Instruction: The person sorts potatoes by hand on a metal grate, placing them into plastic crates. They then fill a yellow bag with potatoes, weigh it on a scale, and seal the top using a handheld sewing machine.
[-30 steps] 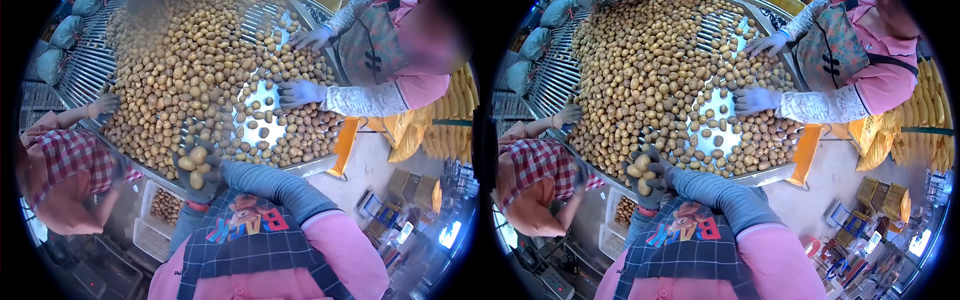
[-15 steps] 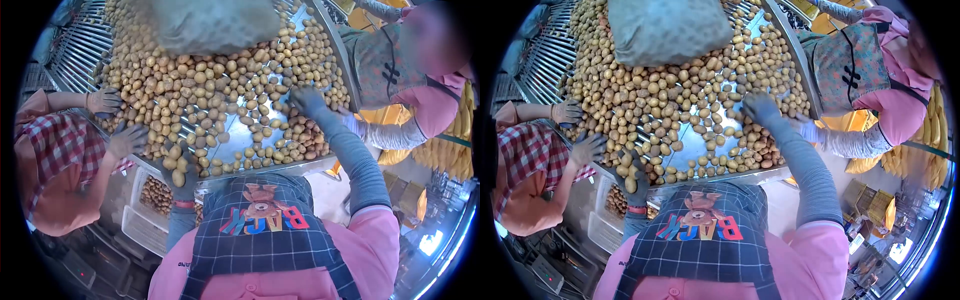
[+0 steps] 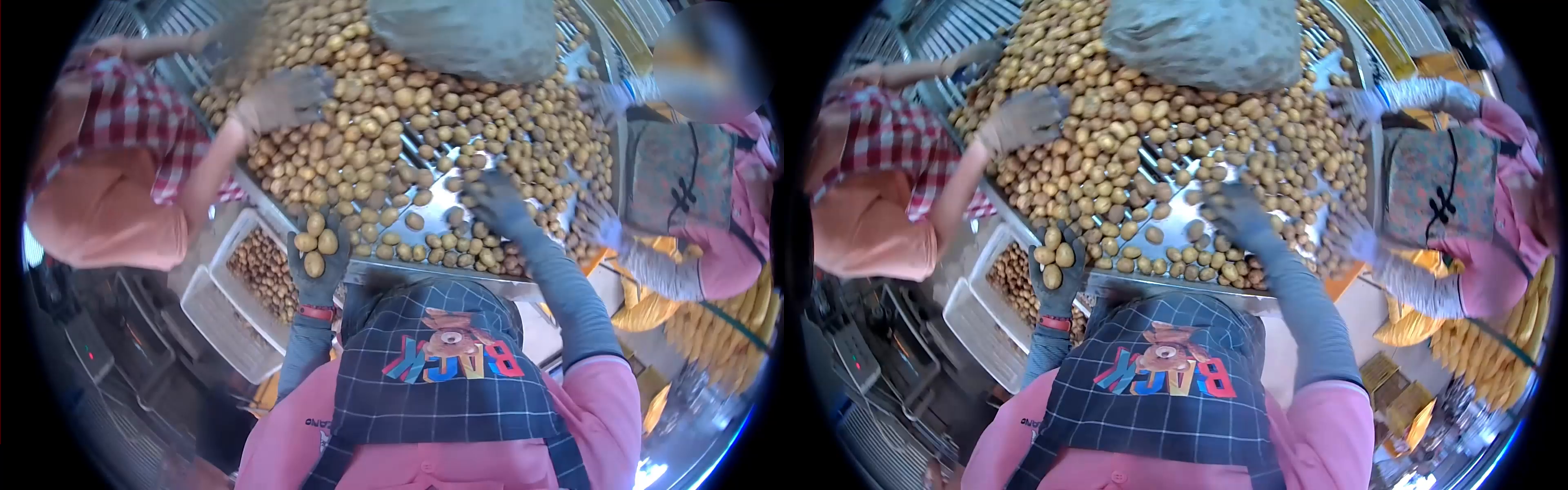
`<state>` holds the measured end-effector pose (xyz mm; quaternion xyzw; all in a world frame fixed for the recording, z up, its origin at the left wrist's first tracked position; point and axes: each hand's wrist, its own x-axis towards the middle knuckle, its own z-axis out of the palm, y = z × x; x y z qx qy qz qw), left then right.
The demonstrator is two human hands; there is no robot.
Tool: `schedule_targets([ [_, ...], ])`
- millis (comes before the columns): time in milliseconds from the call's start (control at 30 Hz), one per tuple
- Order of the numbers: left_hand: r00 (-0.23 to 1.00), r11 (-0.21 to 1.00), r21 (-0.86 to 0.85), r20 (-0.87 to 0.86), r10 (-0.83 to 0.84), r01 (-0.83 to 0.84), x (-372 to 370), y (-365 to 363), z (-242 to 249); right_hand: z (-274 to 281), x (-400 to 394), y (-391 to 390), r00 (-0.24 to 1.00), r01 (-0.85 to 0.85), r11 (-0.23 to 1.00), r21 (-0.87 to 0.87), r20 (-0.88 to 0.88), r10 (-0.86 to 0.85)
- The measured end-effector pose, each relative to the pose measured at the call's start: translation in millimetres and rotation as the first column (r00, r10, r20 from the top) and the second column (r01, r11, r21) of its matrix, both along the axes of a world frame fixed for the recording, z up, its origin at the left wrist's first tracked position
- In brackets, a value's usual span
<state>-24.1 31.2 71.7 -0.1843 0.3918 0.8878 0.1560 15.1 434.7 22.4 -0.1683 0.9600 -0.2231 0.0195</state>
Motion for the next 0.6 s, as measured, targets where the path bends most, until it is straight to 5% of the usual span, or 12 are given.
schedule_targets([
  [33, 0.946, 0.727, 0.622, 0.304, 0.116, -0.289, 4, -7, 0, 3, 5, 24, 0.997, 0.046, 0.990, 0.136, -0.072, -0.036],
  [100, 0.978, 0.694, 0.690, 0.183, 0.104, -0.203, 15, -16, -7, -14, 7, 41, 0.867, 0.480, 0.855, 0.196, 0.041, -0.496],
  [133, 0.879, 0.209, 0.854, 0.470, 0.084, -0.476, 18, -13, 6, -14, 0, 32, 0.812, 0.584, 0.787, 0.200, -0.120, -0.572],
  [167, 0.745, -0.322, 0.688, 0.660, -0.093, -0.650, 20, -8, 18, -5, -13, 13, 0.729, 0.679, 0.711, 0.181, -0.279, -0.625],
  [200, 0.818, 0.136, 0.808, 0.573, 0.044, -0.573, 25, -8, 18, 0, -29, -13, 0.731, 0.630, 0.766, -0.128, -0.235, -0.641],
  [233, 0.892, 0.579, 0.700, 0.437, 0.117, -0.419, 31, -10, 19, 14, -43, -53, 0.826, 0.512, 0.813, -0.278, -0.100, -0.554],
  [267, 0.963, 0.643, 0.718, 0.228, 0.144, -0.266, 35, -12, 4, 44, -52, -102, 0.886, 0.449, 0.822, -0.349, 0.059, -0.459],
  [300, 0.988, 0.710, 0.695, 0.007, 0.152, -0.114, 38, -15, -12, 25, -64, -135, 0.944, 0.168, 0.882, -0.440, -0.185, -0.272],
  [433, 0.966, 0.756, 0.608, 0.080, 0.247, -0.244, 52, -22, 6, 26, -55, -228, 0.990, -0.086, 0.984, -0.154, -0.122, 0.067],
  [500, 0.939, 0.703, 0.637, 0.103, 0.328, -0.316, 59, -44, 13, 14, -34, -214, 0.905, -0.426, 0.904, -0.027, -0.037, 0.425],
  [600, 0.817, 0.590, 0.585, 0.257, 0.517, -0.557, 84, -106, 27, 0, -18, -138, 0.889, -0.438, 0.896, -0.068, 0.115, 0.443],
])
